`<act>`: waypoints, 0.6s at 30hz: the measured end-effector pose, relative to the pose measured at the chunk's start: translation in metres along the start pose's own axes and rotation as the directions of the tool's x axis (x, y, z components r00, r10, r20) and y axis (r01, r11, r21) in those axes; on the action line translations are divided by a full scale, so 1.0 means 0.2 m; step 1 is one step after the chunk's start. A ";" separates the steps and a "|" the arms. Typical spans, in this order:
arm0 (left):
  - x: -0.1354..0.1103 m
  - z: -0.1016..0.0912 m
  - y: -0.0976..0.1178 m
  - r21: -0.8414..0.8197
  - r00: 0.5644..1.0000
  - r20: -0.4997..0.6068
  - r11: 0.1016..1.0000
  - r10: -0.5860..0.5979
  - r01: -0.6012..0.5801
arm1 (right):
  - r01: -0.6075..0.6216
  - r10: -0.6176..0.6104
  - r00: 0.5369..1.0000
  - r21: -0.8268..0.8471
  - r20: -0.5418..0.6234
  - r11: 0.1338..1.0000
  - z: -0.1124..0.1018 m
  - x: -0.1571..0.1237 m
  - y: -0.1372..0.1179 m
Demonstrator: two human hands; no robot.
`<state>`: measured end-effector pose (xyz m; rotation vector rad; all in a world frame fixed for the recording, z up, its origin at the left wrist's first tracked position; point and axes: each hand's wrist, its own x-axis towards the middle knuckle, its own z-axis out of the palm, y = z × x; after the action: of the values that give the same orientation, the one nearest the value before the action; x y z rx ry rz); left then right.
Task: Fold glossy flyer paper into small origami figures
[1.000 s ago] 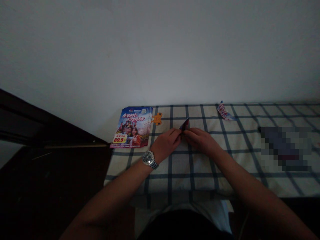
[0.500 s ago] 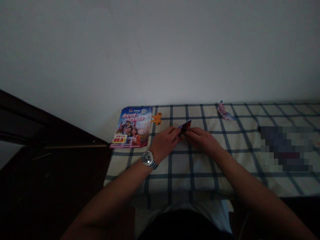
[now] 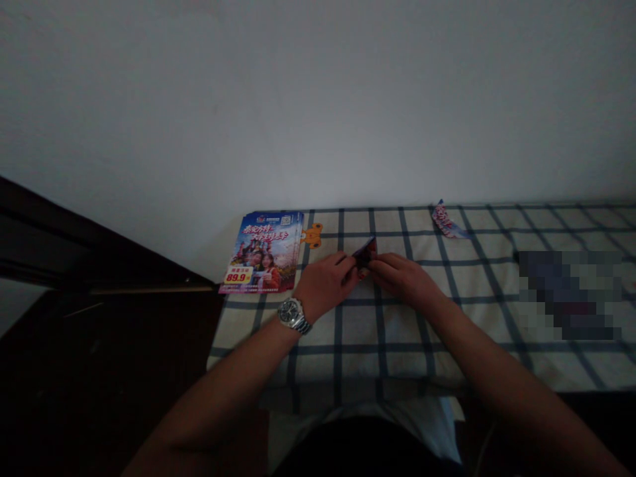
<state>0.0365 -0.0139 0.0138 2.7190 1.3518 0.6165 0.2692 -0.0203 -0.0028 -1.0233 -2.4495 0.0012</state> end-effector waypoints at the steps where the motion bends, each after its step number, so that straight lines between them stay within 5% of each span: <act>1: 0.00 0.01 0.00 -0.009 1.000 -0.006 1.000 -0.016 0.016 | -0.002 0.002 1.000 0.000 0.000 1.000 0.00 0.00 0.00; 18: 0.00 0.06 0.01 -0.182 0.998 -0.008 0.981 -0.069 0.066 | 0.007 -0.007 0.998 -0.007 0.062 1.000 0.02 0.02 -0.02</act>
<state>0.0430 -0.0137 0.0043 2.5196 1.3143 0.7175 0.2631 -0.0196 -0.0042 -1.0327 -2.5108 0.0220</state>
